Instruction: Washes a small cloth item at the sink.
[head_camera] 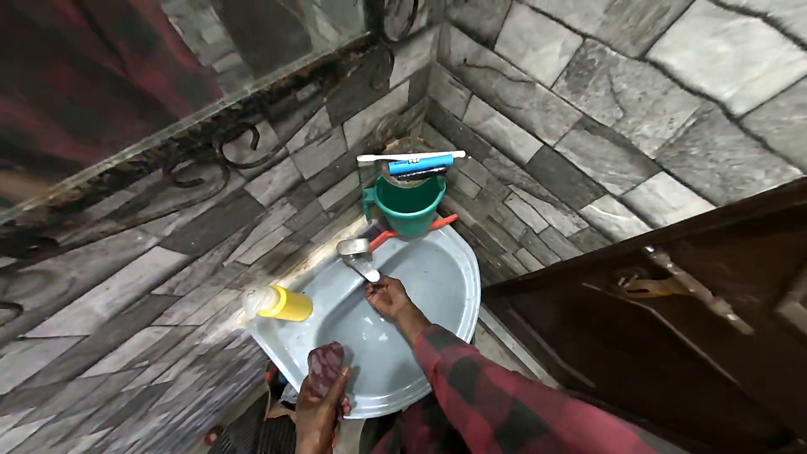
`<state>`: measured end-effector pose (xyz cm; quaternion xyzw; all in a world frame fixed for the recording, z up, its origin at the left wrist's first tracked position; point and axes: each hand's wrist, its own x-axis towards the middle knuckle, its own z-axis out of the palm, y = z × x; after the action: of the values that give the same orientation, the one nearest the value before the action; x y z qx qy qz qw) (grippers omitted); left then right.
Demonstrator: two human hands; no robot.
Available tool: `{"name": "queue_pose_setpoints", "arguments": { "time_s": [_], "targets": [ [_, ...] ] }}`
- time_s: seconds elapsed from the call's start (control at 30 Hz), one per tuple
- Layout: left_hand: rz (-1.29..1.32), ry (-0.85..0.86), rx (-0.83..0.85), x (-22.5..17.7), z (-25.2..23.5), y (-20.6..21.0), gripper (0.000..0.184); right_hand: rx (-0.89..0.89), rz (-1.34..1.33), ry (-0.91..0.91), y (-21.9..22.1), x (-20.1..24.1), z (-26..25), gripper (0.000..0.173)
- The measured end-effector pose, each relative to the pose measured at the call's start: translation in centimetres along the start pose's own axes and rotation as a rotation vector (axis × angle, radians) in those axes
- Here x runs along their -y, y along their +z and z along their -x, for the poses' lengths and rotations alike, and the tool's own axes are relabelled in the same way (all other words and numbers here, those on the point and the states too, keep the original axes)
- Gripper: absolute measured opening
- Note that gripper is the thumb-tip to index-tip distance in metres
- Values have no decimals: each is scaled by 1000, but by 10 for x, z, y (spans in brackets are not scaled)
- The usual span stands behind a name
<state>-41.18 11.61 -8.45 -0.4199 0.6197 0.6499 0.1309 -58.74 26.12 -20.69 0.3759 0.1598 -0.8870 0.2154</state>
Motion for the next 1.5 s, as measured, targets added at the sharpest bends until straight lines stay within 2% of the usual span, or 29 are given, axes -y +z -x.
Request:
{"name": "queue_pose_setpoints", "arguments": {
  "time_s": [0.07, 0.13, 0.2, 0.3, 0.37, 0.43, 0.47, 0.53, 0.63, 0.73, 0.83, 0.87, 0.93, 1.03, 1.13, 1.23, 1.3, 1.37, 1.5],
  "targets": [
    [-22, -5, 5, 0, 0, 1, 47, -23, 6, -8, -1, 12, 6, 24],
    [-26, -7, 6, -3, 1, 2, 49, -60, -23, -107, -2, 38, 12, 23],
    [-32, -13, 8, -3, 1, 4, 49, -98, -56, -351, -2, 69, 17, 20],
    [-50, -39, 25, -1, 0, 5, 50, -285, 141, -619, -14, 82, 40, 39],
    [-50, -40, 44, -1, -1, 10, 50, -513, 432, -602, -30, 70, 65, 43],
    [-57, -49, 58, 0, -1, 12, 51, -707, 655, -459, -43, 46, 80, 30],
    [-55, -55, 61, 0, 0, 12, 51, -687, 707, -387, -46, 37, 86, 29],
    [-52, -57, 58, 1, 0, 12, 51, -524, 669, -292, -43, 25, 89, 34],
    [-41, -47, 61, 2, -1, 12, 48, -328, 418, -186, -25, 21, 69, 34],
    [-59, -52, 46, -1, 3, 10, 49, -255, 352, -77, -12, 18, 33, 39],
    [-49, -27, 27, 1, 4, 5, 48, -192, 350, 65, 5, 16, 21, 31],
    [-38, -16, 25, 2, 4, 2, 48, -156, 292, 73, 10, 17, 19, 24],
    [-21, -9, 26, 6, 3, -2, 47, -104, 134, -31, 13, 24, 15, 16],
    [-9, 0, 24, 9, 4, -8, 47, -169, 22, -350, 8, 44, 15, 25],
    [-7, -9, 14, 11, 4, -8, 44, -229, 184, -557, -16, 61, 18, 39],
    [-4, -15, 32, 9, 5, -4, 44, -307, 584, -477, -37, 50, 34, 48],
    [6, -17, 44, 9, 6, -2, 44, -423, 755, -357, -39, 33, 50, 43],
    [9, -30, 47, 9, 6, 0, 43, -411, 671, -229, -36, 23, 58, 35],
    [-22, -46, 44, 5, 6, 4, 45, -156, 398, -95, -24, 17, 43, 36]
  ]
}}
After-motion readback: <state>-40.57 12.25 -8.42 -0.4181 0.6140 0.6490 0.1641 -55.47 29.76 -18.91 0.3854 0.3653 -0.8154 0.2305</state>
